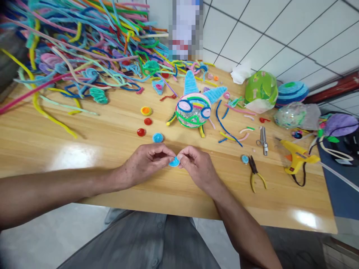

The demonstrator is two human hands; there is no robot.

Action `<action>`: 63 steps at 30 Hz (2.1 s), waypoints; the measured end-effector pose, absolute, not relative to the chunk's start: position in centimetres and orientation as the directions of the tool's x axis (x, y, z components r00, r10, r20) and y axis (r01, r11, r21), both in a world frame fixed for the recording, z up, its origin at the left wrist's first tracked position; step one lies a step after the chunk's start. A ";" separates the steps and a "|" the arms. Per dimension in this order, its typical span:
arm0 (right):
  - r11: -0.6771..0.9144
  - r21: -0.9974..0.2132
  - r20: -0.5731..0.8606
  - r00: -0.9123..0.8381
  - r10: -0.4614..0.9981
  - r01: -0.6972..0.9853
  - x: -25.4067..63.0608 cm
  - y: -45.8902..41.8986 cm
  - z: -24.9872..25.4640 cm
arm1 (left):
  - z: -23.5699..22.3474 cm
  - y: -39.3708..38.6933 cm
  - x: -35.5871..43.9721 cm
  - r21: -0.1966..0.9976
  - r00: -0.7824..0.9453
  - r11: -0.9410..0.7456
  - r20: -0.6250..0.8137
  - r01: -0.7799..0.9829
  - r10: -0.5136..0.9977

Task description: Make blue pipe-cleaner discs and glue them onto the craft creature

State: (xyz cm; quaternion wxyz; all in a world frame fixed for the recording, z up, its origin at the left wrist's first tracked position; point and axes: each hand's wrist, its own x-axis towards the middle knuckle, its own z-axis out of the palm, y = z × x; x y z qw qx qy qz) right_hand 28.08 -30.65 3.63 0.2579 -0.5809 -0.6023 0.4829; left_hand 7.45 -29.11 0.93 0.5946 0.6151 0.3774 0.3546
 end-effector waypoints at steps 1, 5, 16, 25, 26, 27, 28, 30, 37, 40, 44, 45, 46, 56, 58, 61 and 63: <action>-0.145 -0.886 -0.249 -0.188 0.950 0.440 28.1 -30.7 3.6 | 0.9 -29.1 7.5 0.999 0.460 0.000 -0.019 0.040 0.888; -0.164 -0.898 -0.253 -0.176 0.951 0.407 28.1 -30.7 3.3 | 1.0 -29.1 7.5 1.000 0.460 0.020 -0.024 0.012 0.888; -0.148 -0.920 -0.219 -0.164 0.962 0.363 28.4 -30.5 3.7 | 1.2 -28.9 7.5 1.000 0.447 -0.014 0.006 0.015 0.895; -0.008 -0.830 -0.166 -0.234 0.958 0.558 28.1 -30.6 4.1 | 1.2 -29.0 7.2 0.997 0.475 -0.047 0.015 0.055 0.880; 0.007 -0.826 -0.155 -0.240 0.958 0.563 28.0 -30.6 4.2 | 1.2 -28.9 7.2 0.998 0.479 -0.047 0.017 0.050 0.878; 0.022 -0.820 -0.143 -0.242 0.960 0.571 28.0 -30.6 4.2 | 1.2 -28.9 7.2 0.998 0.483 -0.046 0.020 0.043 0.875; 0.037 -0.812 -0.130 -0.244 0.961 0.582 27.9 -30.6 4.2 | 1.2 -28.9 7.2 0.998 0.486 -0.044 0.022 0.034 0.874; 0.071 -0.793 -0.102 -0.247 0.964 0.605 27.9 -30.6 4.2 | 1.2 -28.9 7.2 0.999 0.490 -0.036 0.022 0.019 0.872; 0.125 -0.778 -0.011 -0.212 0.977 0.616 27.7 -30.8 3.5 | 1.0 -29.1 7.3 1.000 0.491 0.006 -0.001 -0.008 0.871; 0.127 -0.779 0.002 -0.200 0.980 0.613 27.7 -30.8 3.3 | 1.1 -29.1 7.3 1.000 0.485 0.013 -0.006 -0.012 0.875; 0.121 -0.787 0.008 -0.186 0.983 0.605 27.7 -30.9 3.2 | 1.3 -29.0 7.2 1.000 0.489 0.023 -0.019 -0.002 0.872; 0.120 -0.790 0.010 -0.183 0.983 0.602 27.7 -30.9 3.2 | 1.3 -29.0 7.2 1.000 0.489 0.023 -0.020 0.000 0.872; 0.119 -0.791 0.011 -0.181 0.983 0.599 27.7 -30.9 3.1 | 1.3 -29.0 7.2 1.000 0.489 0.022 -0.020 0.002 0.872; 0.114 -0.795 0.006 -0.180 0.984 0.596 27.8 -30.9 3.0 | 1.4 -29.1 7.3 0.999 0.462 0.034 -0.023 -0.016 0.886; 0.108 -0.791 -0.001 -0.177 0.984 0.602 27.7 -31.0 3.1 | 1.4 -29.1 7.2 0.999 0.467 0.042 -0.027 -0.020 0.884; 0.103 -0.790 -0.006 -0.176 0.984 0.604 27.7 -31.0 3.2 | 1.3 -29.1 7.2 0.998 0.473 0.055 -0.037 -0.024 0.880; 0.105 -0.790 -0.006 -0.180 0.984 0.604 27.7 -31.0 3.2 | 1.3 -29.1 7.2 0.998 0.473 0.061 -0.045 -0.019 0.880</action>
